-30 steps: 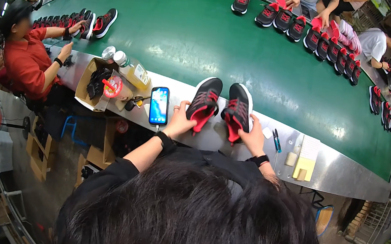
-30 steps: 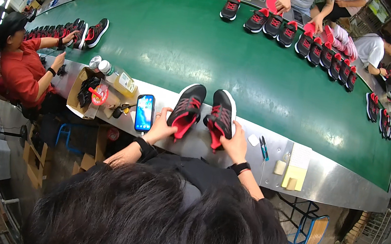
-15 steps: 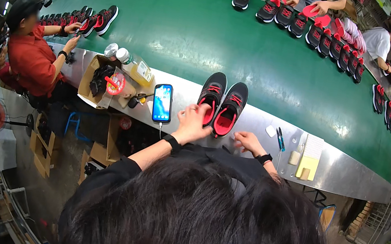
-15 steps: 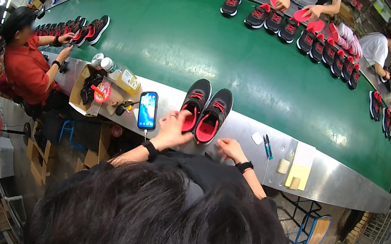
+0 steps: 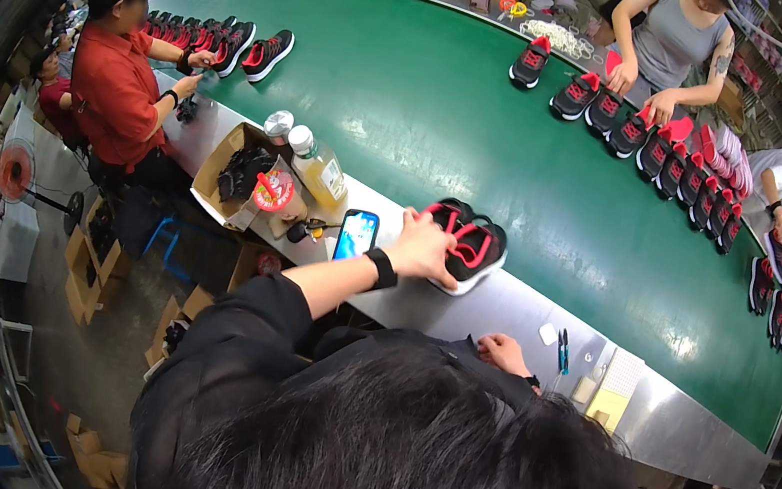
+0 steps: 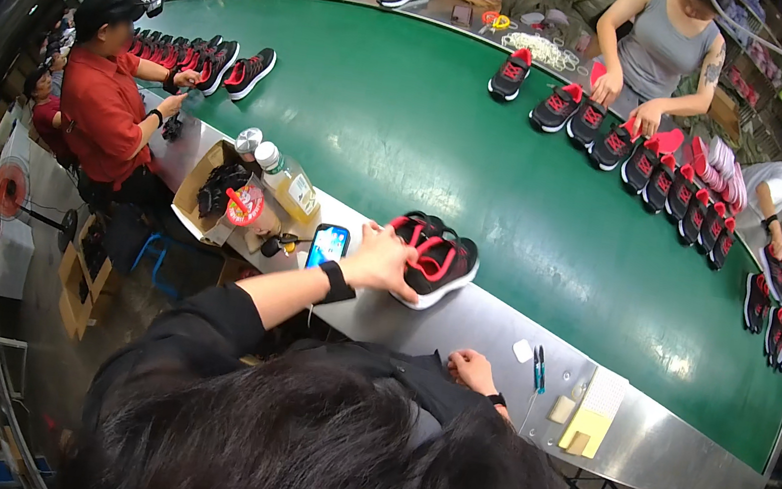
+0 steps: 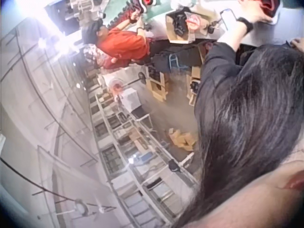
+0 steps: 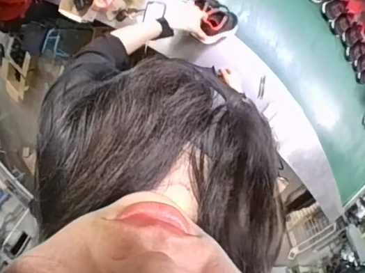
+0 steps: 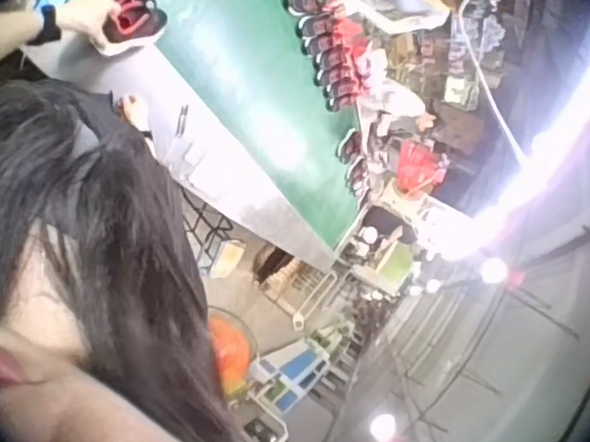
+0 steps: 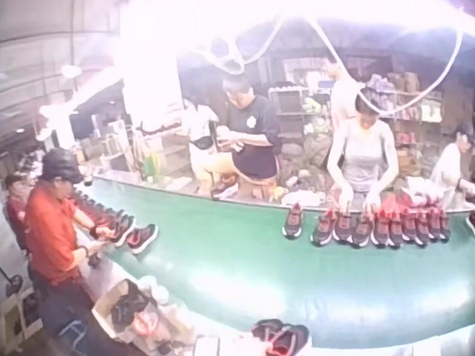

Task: Placing insoles into black sneakers on a factory conveyor belt.

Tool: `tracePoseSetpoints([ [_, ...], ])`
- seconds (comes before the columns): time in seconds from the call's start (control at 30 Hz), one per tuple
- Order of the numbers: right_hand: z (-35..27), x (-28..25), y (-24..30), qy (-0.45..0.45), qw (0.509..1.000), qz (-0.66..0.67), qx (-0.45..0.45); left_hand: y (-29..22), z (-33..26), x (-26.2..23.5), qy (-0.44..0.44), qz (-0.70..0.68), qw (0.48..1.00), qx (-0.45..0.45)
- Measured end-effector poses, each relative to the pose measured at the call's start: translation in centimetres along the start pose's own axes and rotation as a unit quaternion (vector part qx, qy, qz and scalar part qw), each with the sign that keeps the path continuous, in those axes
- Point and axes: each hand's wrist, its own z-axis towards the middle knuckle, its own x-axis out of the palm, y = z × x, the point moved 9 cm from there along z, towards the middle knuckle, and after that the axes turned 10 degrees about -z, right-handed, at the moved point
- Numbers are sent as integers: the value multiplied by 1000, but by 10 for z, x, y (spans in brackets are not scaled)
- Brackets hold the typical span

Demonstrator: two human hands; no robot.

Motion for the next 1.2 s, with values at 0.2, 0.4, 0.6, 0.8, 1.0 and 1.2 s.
tracePoseSetpoints([
  [0.2,1,-10,9,12,999,2,-45,78,31,-155,-108,97,983,-111],
  [0.4,6,-25,9,5,1000,-11,-26,113,26,-222,-336,109,913,-205],
  [0.6,15,-21,11,43,994,-89,-51,110,56,26,-170,-97,959,-206],
  [0.8,44,-45,33,158,985,47,60,57,64,96,-171,-148,967,-115],
  [1.0,165,-130,162,29,967,253,-14,123,109,53,-313,-124,926,-169],
  [1.2,370,-217,310,-106,887,440,-93,132,119,50,-302,-101,922,-220],
])
